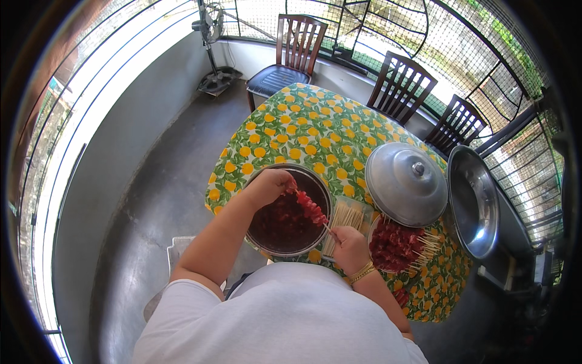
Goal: The person repeatedly picks small pieces of raw meat from a bowl and threads them onto wooden skewers. The person places each completed skewer onto a tray on the table.
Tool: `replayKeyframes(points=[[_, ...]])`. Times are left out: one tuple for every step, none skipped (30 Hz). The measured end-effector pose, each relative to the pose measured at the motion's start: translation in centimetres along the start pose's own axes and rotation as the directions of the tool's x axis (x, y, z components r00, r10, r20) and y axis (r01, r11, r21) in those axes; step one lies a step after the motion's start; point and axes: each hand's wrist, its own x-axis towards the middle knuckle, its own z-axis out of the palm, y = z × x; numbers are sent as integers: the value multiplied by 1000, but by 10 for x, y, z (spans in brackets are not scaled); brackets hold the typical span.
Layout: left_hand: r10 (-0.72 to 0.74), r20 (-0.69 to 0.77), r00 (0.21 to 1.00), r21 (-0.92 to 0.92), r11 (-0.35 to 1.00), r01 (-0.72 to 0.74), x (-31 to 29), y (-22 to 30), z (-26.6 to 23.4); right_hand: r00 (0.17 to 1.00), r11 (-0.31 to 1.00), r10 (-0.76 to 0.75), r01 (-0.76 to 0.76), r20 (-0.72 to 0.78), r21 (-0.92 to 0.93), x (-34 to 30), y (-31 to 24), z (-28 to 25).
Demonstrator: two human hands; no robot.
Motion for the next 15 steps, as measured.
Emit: replayKeyframes(points=[[25, 22, 999, 40, 999, -26, 0, 0, -1, 1000, 1000, -4, 4, 4, -6, 0, 0, 0], [22, 50, 999, 67, 997, -25, 1, -2, -3, 1000, 1000, -4, 4, 10, -5, 0, 0, 0], [34, 79, 996, 84, 996, -40, 2, -3, -4, 1000, 1000, -6, 6, 15, -5, 0, -1, 0], [-18, 102, 995, -5, 1000, 19, 4, -5, -6, 1000, 1000, -9, 9, 20, -4, 0, -1, 0], [-52, 129, 990, -103, 993, 66, 6, -8, -7, 1000, 1000, 0, -1, 22, 30, 1, -1, 0], [-96, 166, 981, -209, 969, 130, 7, -10, -8, 1000, 998, 11, -12, 25, 64, 1, -1, 1], [-56, 182, 982, -273, 956, 106, 6, -13, -8, 1000, 994, 18, -20, 20, 111, 0, -2, 1], [-24, 201, 979, -346, 934, 94, 5, -15, -9, 998, 992, 47, -50, 32, 116, 0, -2, 4], [10, 219, 976, -418, 905, 85, 4, -17, -8, 997, 988, 73, -77, 37, 132, 0, -2, 7], [-64, 157, 985, -468, 874, 132, 3, -17, -7, 991, 978, 126, -133, 55, 160, 0, -2, 10], [-141, 101, 985, -519, 837, 173, 1, -18, -7, 988, 973, 144, -152, 58, 176, 0, -1, 11], [-198, 47, 979, -573, 797, 189, 0, -17, -6, 980, 960, 183, -195, 75, 201, 0, 1, 11], [-234, 29, 972, -591, 780, 206, -2, -17, -4, 962, 933, 247, -268, 113, 240, 0, 2, 12], [-248, 10, 969, -611, 765, 202, -4, -17, -2, 967, 940, 232, -250, 100, 234, 1, 3, 13], [-260, -8, 965, -632, 750, 197, -6, -16, 0, 964, 934, 245, -263, 103, 243, 2, 4, 13]])
